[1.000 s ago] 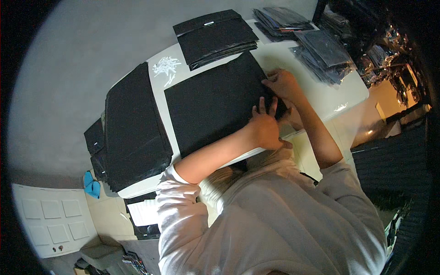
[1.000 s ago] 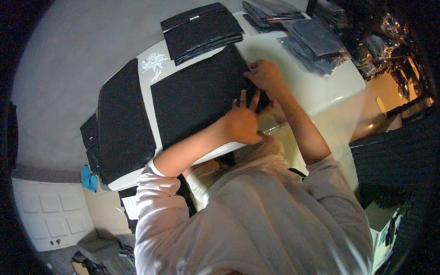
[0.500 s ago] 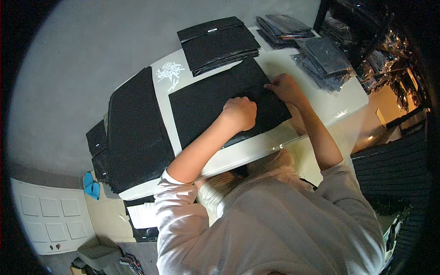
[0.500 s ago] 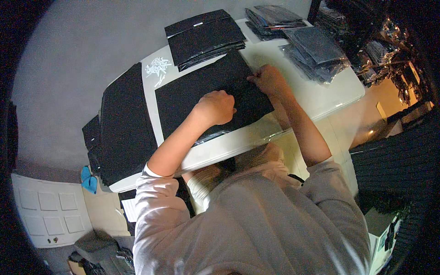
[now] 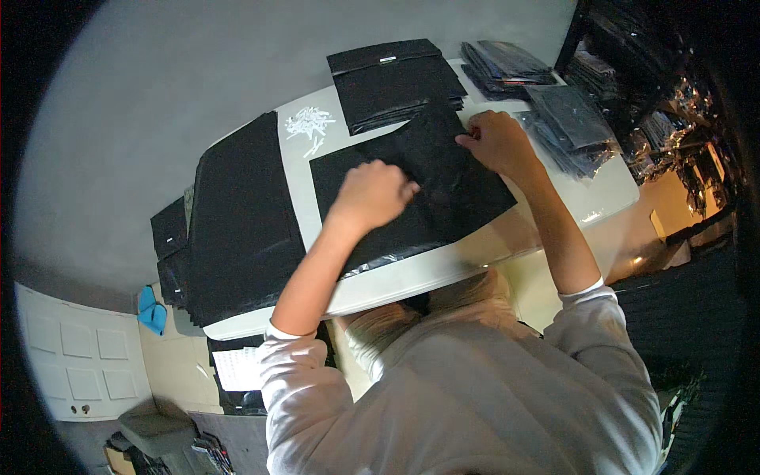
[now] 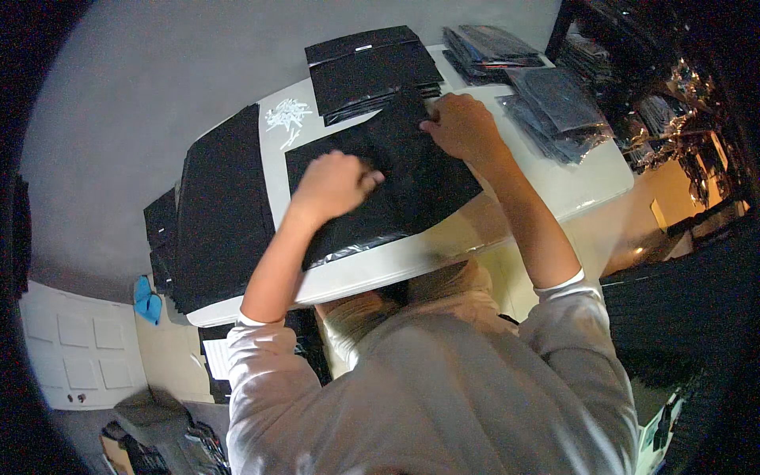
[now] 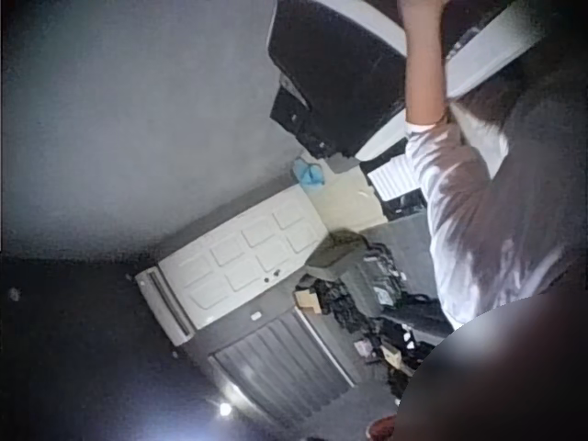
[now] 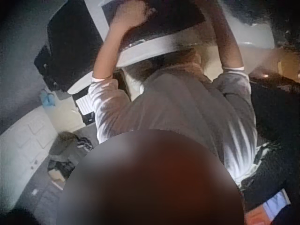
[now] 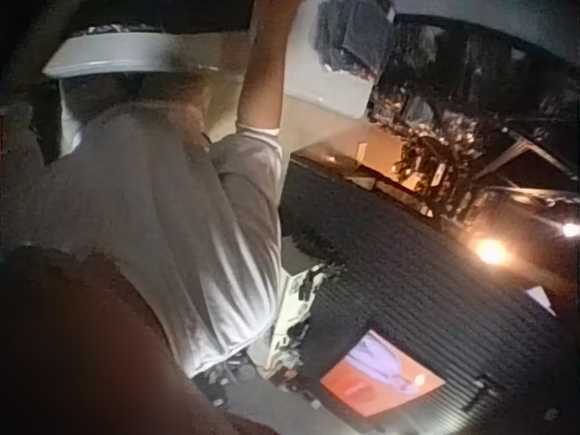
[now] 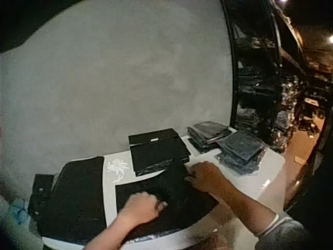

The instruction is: Packaging clothing items into black poly mailers and sealing them with labels.

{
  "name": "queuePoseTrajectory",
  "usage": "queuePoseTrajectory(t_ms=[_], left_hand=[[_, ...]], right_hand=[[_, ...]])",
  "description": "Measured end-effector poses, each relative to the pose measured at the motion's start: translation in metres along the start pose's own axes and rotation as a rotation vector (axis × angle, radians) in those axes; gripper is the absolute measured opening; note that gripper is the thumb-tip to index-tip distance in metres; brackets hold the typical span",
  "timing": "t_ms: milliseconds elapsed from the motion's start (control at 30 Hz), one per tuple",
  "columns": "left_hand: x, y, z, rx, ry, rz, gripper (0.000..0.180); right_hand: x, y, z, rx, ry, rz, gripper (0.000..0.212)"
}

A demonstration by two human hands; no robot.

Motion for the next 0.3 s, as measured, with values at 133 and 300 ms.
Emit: queuePoseTrajectory(t_ms=[133,300], left_hand=[[-0.004,-0.004,0.093,0.015,-0.262,-0.425,0.036],[-0.015,0.019,0.187,0.074,-0.466,-0.402,0.032]], right_hand=[[0.0,-0.001,0.057,0.027,-0.204,-0.1,0.028],[0.005,0.032,0.12,0.034,-0.378,-0.127,0.023]])
Point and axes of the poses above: each hand's wrist, its own x-axis towards the middle knuckle, its own y-axis out of the palm, z = x × y, the point moved 4 cm from there along x, towards the middle knuckle, and after that the axes turned 11 degrees about -z, right-handed, at the moved point
